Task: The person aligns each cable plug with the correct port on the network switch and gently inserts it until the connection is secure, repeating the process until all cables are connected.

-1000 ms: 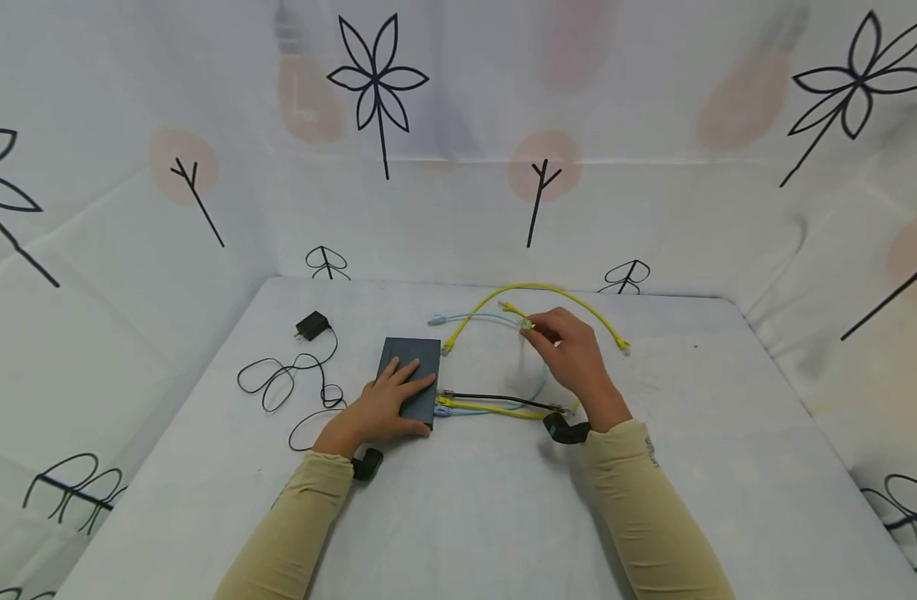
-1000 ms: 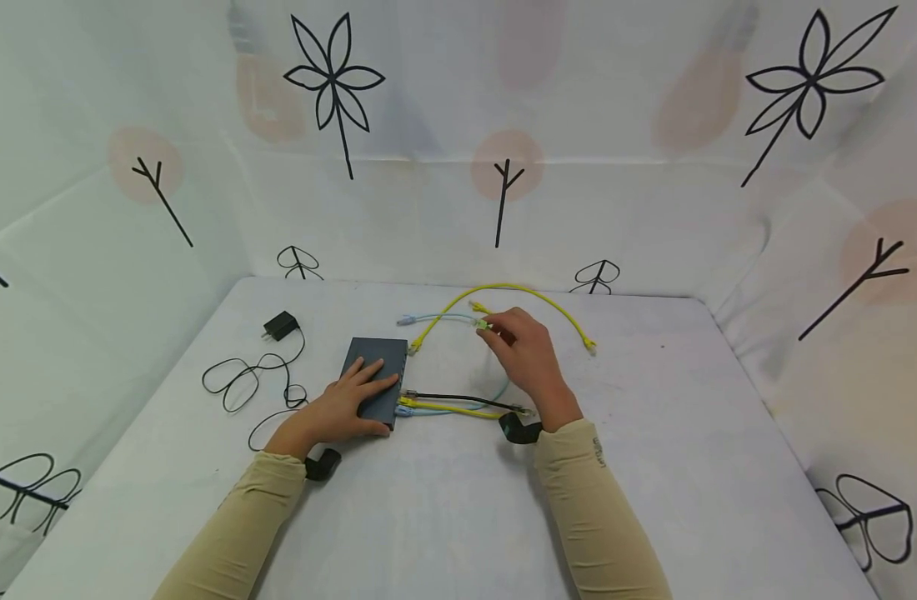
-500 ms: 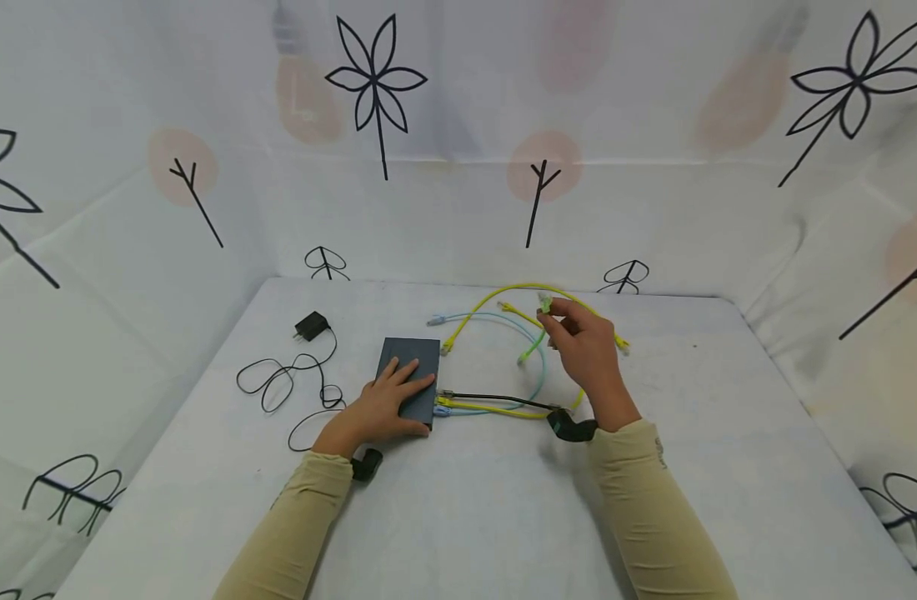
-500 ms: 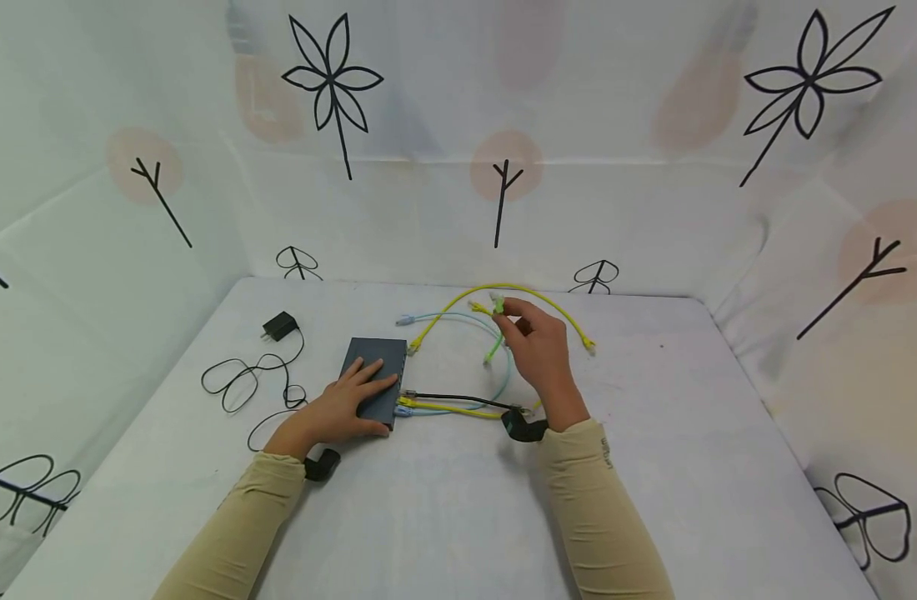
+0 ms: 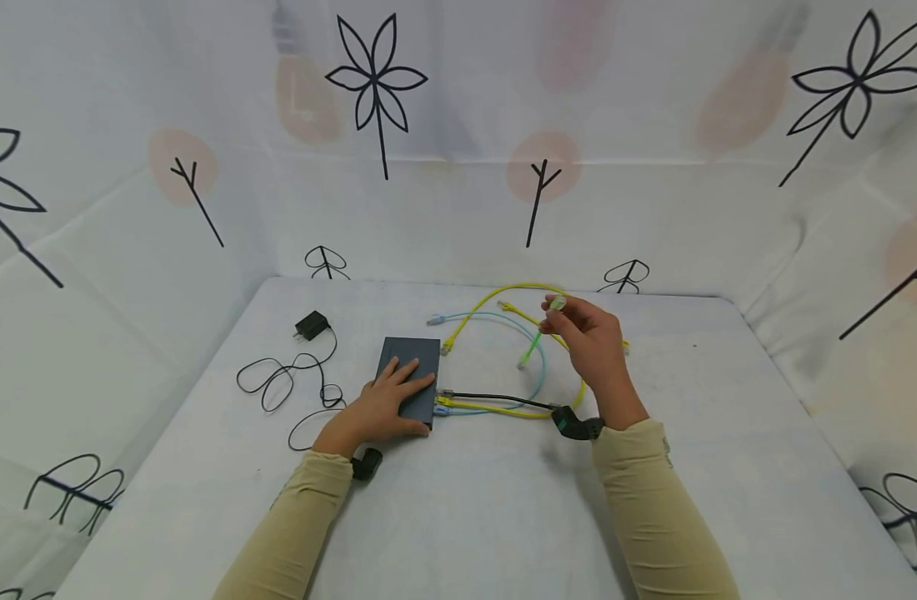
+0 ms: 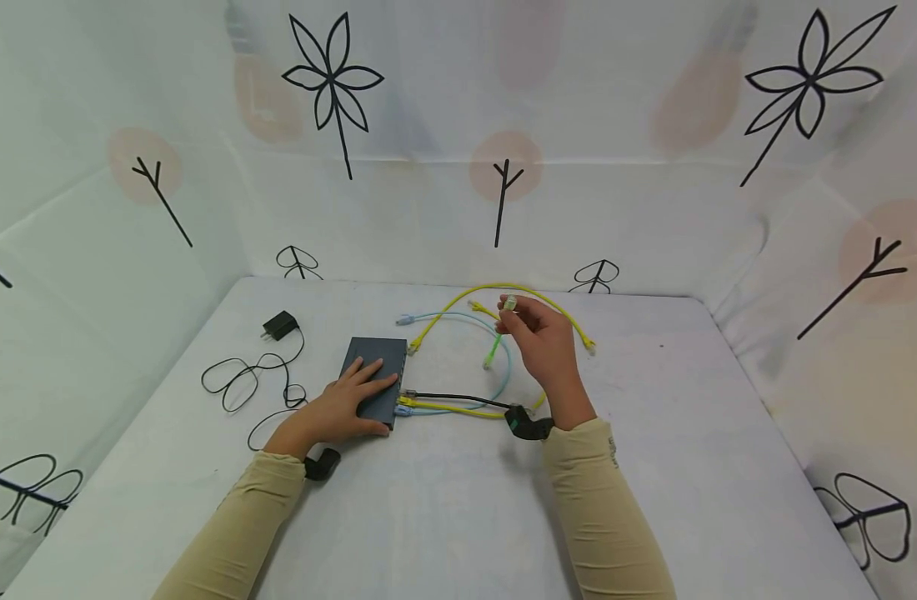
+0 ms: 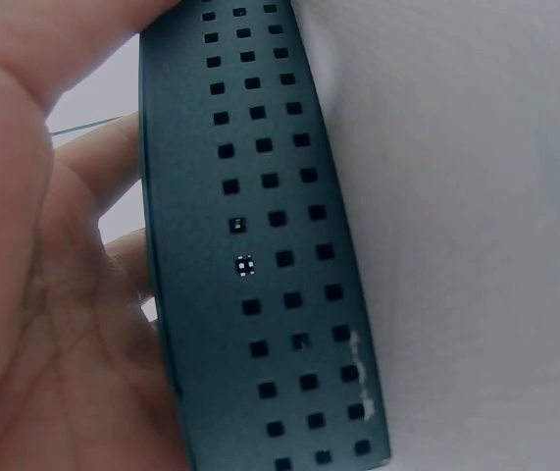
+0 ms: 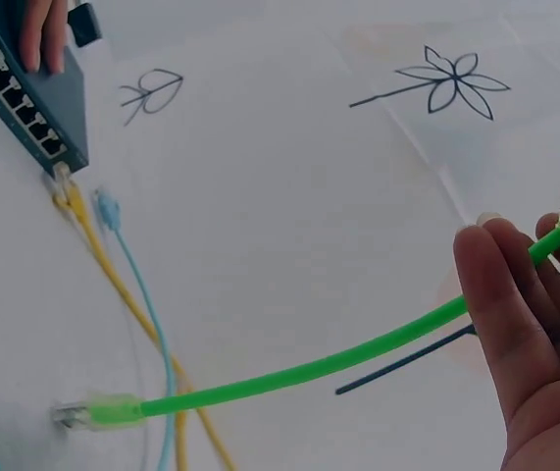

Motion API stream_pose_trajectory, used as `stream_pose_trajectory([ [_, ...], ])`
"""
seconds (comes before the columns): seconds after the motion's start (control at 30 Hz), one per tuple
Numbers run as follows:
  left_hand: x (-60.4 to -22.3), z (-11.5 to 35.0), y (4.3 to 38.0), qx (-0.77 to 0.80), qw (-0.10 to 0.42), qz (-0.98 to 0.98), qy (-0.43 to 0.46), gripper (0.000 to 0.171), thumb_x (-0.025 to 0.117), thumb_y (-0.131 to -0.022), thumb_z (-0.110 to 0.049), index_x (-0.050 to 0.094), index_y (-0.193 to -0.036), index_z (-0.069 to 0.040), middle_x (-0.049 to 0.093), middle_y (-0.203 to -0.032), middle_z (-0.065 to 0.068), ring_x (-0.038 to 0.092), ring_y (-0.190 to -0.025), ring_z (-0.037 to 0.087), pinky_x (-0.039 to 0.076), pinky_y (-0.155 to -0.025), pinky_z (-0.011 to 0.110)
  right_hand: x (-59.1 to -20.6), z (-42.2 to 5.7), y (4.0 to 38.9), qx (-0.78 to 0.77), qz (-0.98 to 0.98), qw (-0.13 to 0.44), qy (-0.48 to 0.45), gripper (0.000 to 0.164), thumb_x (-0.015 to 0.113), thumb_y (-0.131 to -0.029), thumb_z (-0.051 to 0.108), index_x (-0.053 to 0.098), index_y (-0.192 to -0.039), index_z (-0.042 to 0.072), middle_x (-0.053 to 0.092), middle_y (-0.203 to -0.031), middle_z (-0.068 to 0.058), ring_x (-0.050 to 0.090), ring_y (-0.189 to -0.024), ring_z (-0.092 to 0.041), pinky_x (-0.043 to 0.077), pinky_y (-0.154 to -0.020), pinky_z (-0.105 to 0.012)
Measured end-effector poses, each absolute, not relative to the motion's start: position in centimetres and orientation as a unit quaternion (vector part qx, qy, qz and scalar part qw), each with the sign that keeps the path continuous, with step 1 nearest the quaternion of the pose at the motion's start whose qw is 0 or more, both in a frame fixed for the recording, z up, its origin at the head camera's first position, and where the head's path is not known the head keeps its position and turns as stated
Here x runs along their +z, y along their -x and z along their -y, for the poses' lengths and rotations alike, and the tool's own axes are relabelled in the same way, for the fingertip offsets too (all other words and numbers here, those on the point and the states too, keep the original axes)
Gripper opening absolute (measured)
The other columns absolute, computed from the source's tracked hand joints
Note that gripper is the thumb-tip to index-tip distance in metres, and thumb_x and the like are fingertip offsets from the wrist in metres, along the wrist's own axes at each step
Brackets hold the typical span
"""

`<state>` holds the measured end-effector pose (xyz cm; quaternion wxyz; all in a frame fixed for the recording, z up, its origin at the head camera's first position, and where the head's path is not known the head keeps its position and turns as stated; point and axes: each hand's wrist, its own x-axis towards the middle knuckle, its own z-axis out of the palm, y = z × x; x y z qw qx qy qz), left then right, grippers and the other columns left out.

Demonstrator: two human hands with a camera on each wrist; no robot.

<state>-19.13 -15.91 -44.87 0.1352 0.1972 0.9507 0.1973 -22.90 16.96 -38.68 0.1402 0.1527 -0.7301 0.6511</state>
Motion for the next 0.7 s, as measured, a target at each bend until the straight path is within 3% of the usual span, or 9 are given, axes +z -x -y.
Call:
stream_pose_trajectory([
  [0.17, -45.06, 15.94, 19.19, 0.193, 0.132, -0.952, -0.198, 0.085, 0.072, -0.08, -0.055, 0.031, -0.152, -0.034, 0.012, -0.164, 0.002, -0.003, -0.152, 0.034, 0.02, -0.111, 0.068, -38.82, -17.23, 23.03, 0.656, 0.719, 0.128, -0.191, 0.033, 0.054, -0.1, 0.012, 0.061, -0.118, -0.014, 0.062, -0.121, -0.025, 0.067, -0.088, -0.008, 0.057, -0.082, -0.026],
  [0.37, -45.17, 15.96, 19.24, 0.196, 0.131, -0.952, -0.198, 0.085, 0.073, -0.08, -0.055, 0.032, -0.152, -0.035, 0.013, -0.164, 0.001, -0.004, -0.152, 0.033, 0.02, -0.111, 0.068, -38.82, -17.38, 23.04, 0.637, 0.731, 0.126, -0.21, 0.037, 0.05, -0.102, 0.016, 0.059, -0.124, -0.012, 0.06, -0.124, -0.027, 0.067, -0.093, -0.009, 0.056, -0.085, -0.026],
  [0.47, -45.18, 15.96, 19.24, 0.199, 0.132, -0.951, -0.196, 0.085, 0.073, -0.08, -0.055, 0.032, -0.152, -0.035, 0.012, -0.164, 0.001, -0.004, -0.152, 0.033, 0.019, -0.111, 0.068, -38.7, -17.29, 22.94, 0.63, 0.735, 0.139, -0.209, 0.034, 0.051, -0.101, 0.013, 0.06, -0.124, -0.01, 0.067, -0.117, -0.01, 0.067, -0.091, -0.008, 0.056, -0.083, -0.025],
  [0.6, -45.22, 15.95, 19.25, 0.197, 0.131, -0.952, -0.195, 0.086, 0.073, -0.079, -0.055, 0.032, -0.152, -0.035, 0.012, -0.164, 0.001, -0.004, -0.152, 0.033, 0.019, -0.112, 0.067, -38.42, -17.16, 22.78, 0.624, 0.744, 0.169, -0.171, 0.027, 0.06, -0.095, 0.007, 0.064, -0.118, -0.008, 0.069, -0.096, 0.015, 0.068, -0.078, -0.003, 0.057, -0.078, -0.022],
  [0.7, -45.26, 15.96, 19.27, 0.196, 0.13, -0.952, -0.196, 0.085, 0.072, -0.079, -0.056, 0.032, -0.152, -0.036, 0.013, -0.164, 0.001, -0.004, -0.152, 0.033, 0.02, -0.112, 0.067, -38.02, -17.17, 22.52, 0.619, 0.752, 0.189, -0.126, 0.023, 0.068, -0.09, 0.009, 0.067, -0.109, -0.003, 0.068, -0.081, 0.018, 0.067, -0.069, -0.002, 0.056, -0.074, -0.02],
])
